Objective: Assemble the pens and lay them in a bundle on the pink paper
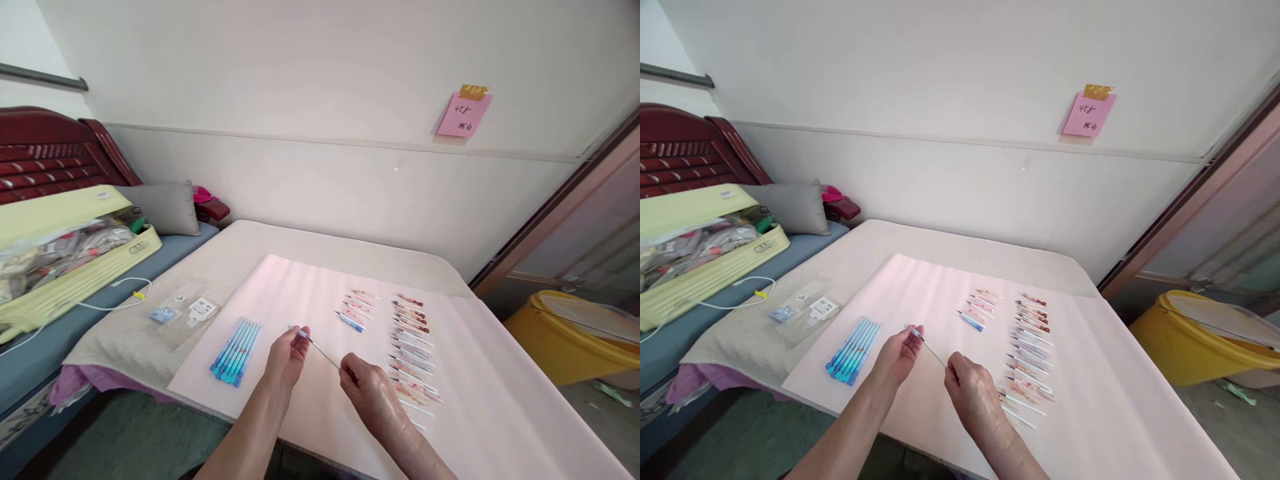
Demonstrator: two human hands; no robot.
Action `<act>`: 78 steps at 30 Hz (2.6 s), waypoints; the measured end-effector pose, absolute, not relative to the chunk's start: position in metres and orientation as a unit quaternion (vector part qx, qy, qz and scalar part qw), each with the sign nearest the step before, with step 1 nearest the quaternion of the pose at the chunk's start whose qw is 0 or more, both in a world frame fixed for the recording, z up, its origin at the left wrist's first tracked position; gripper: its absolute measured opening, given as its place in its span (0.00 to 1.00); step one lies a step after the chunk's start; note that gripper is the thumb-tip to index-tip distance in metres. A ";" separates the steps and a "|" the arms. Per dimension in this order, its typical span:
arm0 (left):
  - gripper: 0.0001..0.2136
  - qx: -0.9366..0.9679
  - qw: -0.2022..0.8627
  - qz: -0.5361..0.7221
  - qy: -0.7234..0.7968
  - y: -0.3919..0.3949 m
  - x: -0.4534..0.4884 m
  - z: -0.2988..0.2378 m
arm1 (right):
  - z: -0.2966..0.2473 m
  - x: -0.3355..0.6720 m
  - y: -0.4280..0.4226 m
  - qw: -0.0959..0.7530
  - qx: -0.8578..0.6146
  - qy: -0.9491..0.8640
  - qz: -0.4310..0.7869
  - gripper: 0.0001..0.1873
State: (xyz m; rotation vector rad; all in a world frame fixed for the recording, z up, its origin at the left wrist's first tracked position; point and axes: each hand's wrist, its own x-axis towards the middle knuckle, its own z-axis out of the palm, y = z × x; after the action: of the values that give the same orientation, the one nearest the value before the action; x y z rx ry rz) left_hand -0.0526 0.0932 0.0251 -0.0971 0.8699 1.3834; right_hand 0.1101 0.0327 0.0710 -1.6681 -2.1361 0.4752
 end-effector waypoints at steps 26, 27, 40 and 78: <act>0.06 0.111 0.699 0.576 0.409 0.076 -0.035 0.038 | 0.059 0.100 0.042 0.254 -0.576 -0.753 0.191 0.11; 0.06 0.115 0.704 0.574 0.401 0.073 -0.032 0.038 | 0.056 0.097 0.043 0.266 -0.576 -0.747 0.197 0.11; 0.05 0.110 0.712 0.568 0.398 0.066 -0.023 0.026 | 0.025 0.088 0.044 0.355 -0.611 -0.618 0.344 0.09; 0.03 -0.042 0.725 0.560 0.399 0.081 -0.038 0.030 | -0.033 0.145 0.163 -0.030 -0.706 -0.707 0.026 0.13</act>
State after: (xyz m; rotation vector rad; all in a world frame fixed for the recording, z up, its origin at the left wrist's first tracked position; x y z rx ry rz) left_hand -0.0378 0.0808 0.0304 -0.0928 0.8798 1.2349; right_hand 0.1446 0.1634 -0.0335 -2.2609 -2.2664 0.0835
